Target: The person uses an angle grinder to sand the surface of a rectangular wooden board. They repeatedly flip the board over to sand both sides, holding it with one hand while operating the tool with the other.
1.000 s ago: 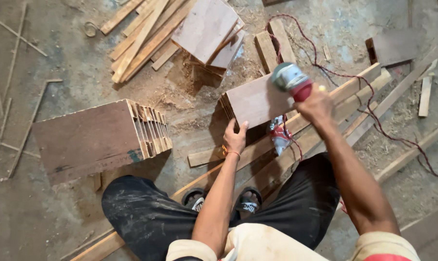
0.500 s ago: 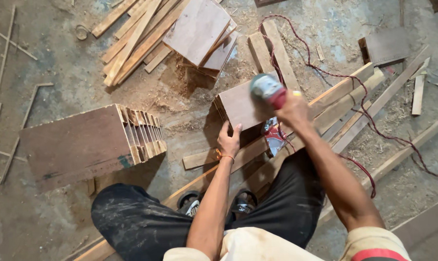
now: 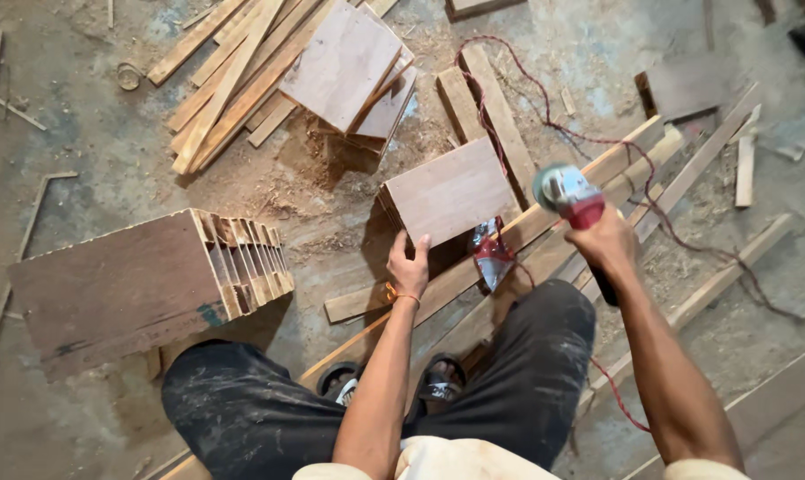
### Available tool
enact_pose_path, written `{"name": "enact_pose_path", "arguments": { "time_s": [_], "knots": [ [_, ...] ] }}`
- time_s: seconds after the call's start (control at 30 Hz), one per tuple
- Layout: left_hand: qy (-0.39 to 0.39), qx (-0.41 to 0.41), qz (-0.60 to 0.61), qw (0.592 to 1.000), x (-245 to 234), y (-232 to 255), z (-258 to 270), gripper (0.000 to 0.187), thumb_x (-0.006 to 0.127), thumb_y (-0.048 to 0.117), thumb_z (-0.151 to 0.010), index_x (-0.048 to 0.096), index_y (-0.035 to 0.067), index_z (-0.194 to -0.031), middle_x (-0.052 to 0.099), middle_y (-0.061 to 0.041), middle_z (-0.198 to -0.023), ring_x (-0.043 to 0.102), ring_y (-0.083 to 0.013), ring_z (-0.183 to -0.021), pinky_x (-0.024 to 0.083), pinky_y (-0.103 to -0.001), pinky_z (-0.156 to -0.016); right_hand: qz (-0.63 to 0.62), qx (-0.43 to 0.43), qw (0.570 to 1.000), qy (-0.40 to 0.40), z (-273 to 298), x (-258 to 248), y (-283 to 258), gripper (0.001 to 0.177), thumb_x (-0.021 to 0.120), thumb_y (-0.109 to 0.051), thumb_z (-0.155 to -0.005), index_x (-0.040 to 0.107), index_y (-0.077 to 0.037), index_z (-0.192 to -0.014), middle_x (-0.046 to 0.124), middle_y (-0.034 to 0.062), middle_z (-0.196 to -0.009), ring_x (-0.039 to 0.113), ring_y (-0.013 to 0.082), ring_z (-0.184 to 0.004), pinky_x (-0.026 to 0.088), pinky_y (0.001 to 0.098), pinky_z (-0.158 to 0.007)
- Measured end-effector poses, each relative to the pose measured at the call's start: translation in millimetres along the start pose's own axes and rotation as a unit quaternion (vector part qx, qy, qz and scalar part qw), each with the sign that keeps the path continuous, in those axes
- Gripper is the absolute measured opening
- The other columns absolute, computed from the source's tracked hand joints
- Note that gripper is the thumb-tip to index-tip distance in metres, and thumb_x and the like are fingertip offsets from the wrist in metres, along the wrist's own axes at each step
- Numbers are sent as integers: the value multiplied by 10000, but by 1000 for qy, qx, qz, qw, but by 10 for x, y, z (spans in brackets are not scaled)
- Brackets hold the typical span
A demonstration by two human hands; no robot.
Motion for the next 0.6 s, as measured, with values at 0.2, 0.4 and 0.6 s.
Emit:
{"name": "enact_pose_path", "arguments": {
  "time_s": [0.2, 0.4, 0.6],
  "knots": [
    [5, 25, -22, 999, -22, -7, -20, 590, 782, 415, -869, 661, 1, -1271, 712, -242, -1163, 703, -361, -1076, 541, -424, -944, -58, -57, 996, -33, -43, -11, -888, 743, 816, -390, -661, 591, -99, -1306, 718, 223, -1125, 693, 409, -1039, 540, 494, -899],
    [-10, 13, -26, 1000, -23, -19, -13, 590, 777, 426, -864, 667, 13, -1270, 713, -243, -1165, 702, -368, -1075, 545, -420, -938, 11, -93, 995, -24, -56, 163, -1194, 757, 843, -402, -648, 603, -113, -1304, 701, 230, -1142, 670, 429, -1053, 529, 513, -895],
    [-109, -62, -78, 989, -70, 220, -98, 650, 741, 471, -839, 626, 79, -1344, 705, -232, -1220, 676, -380, -1138, 523, -442, -954, 51, -74, 996, -28, 248, 396, -229, 730, 843, -372, -672, 603, -108, -1309, 694, 247, -1107, 666, 439, -1031, 537, 527, -856]
  ]
}}
Point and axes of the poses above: each hand's wrist, its own z-axis away from the middle knuckle, its own x-axis out of the palm, y = z × x, the point moved 10 cm from there along -z, towards the middle knuckle
